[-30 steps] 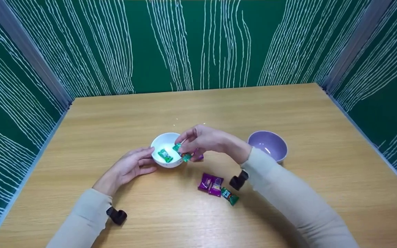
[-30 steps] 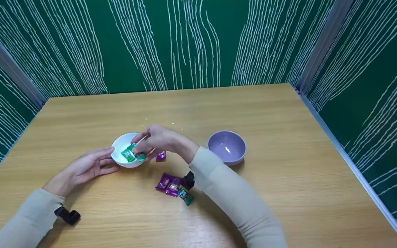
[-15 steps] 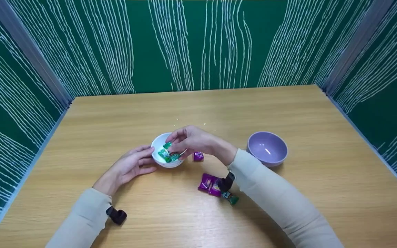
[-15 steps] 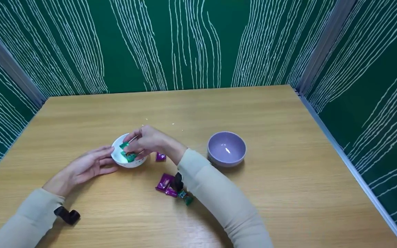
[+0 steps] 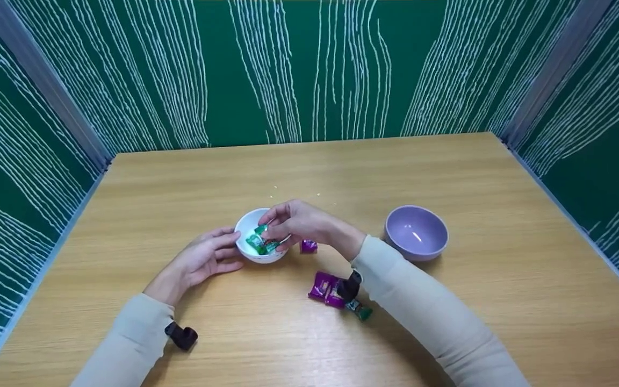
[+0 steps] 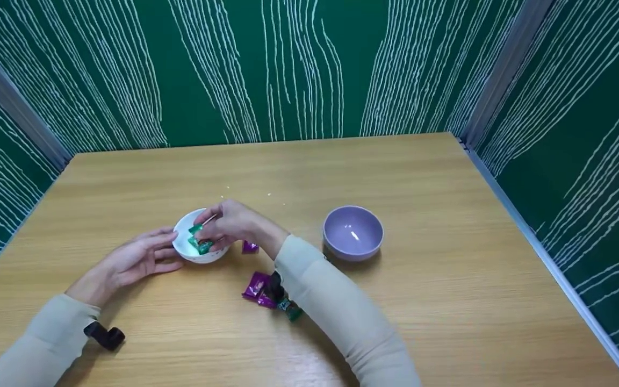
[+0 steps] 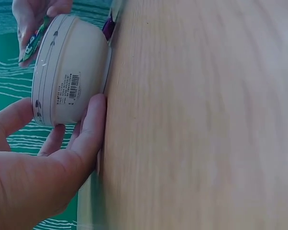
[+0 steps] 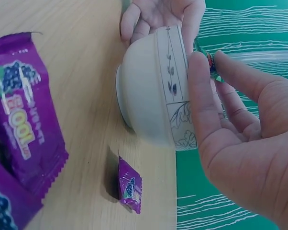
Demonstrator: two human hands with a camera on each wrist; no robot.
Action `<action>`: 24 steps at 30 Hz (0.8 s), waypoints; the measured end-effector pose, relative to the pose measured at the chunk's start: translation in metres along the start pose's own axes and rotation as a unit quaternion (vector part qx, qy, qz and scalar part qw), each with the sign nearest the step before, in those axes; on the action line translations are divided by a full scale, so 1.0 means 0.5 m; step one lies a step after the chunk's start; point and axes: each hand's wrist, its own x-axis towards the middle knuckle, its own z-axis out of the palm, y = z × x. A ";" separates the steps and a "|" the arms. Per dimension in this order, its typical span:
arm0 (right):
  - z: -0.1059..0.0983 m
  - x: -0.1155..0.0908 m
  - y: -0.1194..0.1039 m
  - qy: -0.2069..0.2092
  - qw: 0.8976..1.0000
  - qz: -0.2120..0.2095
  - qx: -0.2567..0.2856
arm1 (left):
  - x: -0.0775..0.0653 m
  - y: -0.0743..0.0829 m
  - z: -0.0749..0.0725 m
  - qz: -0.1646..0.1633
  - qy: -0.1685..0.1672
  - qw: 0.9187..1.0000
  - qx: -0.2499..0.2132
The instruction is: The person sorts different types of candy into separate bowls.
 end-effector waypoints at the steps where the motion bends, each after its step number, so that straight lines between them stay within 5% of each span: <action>1: -0.001 0.000 -0.001 0.004 1.000 0.004 0.004 | 0.000 0.000 0.000 0.000 0.000 1.000 -0.001; 6: -0.002 0.004 -0.008 0.033 0.999 0.020 0.024 | 0.003 0.000 0.002 0.000 0.001 1.000 -0.001; 15: 0.012 0.017 -0.004 0.065 0.997 0.012 -0.039 | 0.002 -0.003 0.002 0.005 -0.003 1.000 0.002; 24: 0.020 0.021 -0.001 0.092 0.995 0.023 -0.044 | -0.002 -0.007 -0.001 0.005 -0.003 1.000 -0.005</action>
